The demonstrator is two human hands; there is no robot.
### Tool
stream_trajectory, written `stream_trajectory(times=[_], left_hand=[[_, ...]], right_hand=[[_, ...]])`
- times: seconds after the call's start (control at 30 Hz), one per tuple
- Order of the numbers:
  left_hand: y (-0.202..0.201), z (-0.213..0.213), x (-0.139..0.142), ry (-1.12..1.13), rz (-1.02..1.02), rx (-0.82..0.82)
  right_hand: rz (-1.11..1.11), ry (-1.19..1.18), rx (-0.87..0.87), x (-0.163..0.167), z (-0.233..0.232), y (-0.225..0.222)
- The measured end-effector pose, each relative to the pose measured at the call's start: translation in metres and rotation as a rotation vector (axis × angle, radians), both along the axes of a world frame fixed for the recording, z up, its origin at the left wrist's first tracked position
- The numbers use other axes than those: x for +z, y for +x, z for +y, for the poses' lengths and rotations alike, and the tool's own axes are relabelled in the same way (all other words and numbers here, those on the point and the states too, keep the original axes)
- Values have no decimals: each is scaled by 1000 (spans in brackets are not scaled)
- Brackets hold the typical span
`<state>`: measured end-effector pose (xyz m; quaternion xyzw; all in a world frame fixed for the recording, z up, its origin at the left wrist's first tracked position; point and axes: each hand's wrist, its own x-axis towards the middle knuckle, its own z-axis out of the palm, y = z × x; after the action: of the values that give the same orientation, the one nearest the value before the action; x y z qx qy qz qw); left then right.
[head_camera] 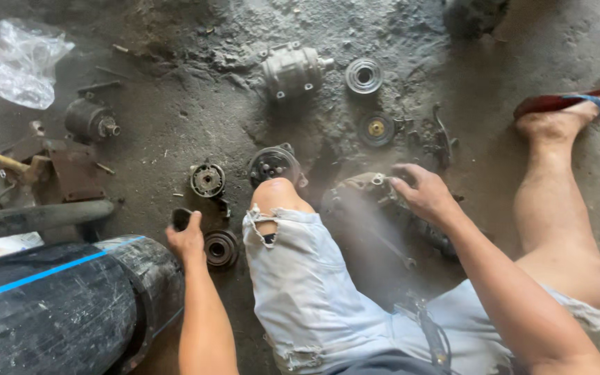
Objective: The person sits on the floor and uses a power tool to remove fasteners from a mechanical assembly. They then disassemble the unit, separate the components, and inspect the internal parts by hand.
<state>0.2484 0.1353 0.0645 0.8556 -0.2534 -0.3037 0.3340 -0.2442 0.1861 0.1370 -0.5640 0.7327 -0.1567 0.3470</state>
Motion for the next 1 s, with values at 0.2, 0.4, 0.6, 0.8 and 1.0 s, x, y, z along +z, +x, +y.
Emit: stream_trajectory(times=[0.2, 0.4, 0.6, 0.8, 1.0], left_hand=[[-114, 31, 119, -486, 74, -609], [-310, 38, 167, -573, 24, -1213], [-448, 35, 87, 81, -316, -1136], [-450, 37, 35, 67, -403, -975], [-385, -8, 35, 52, -255, -745]], right_hand=[[-497, -33, -57, 62, 13, -1], [-1671, 173, -424, 77, 42, -48], [-1378, -5, -940, 14, 89, -123], [-1232, 84, -893, -15, 93, -138], [-784, 81, -695, -16, 57, -120]])
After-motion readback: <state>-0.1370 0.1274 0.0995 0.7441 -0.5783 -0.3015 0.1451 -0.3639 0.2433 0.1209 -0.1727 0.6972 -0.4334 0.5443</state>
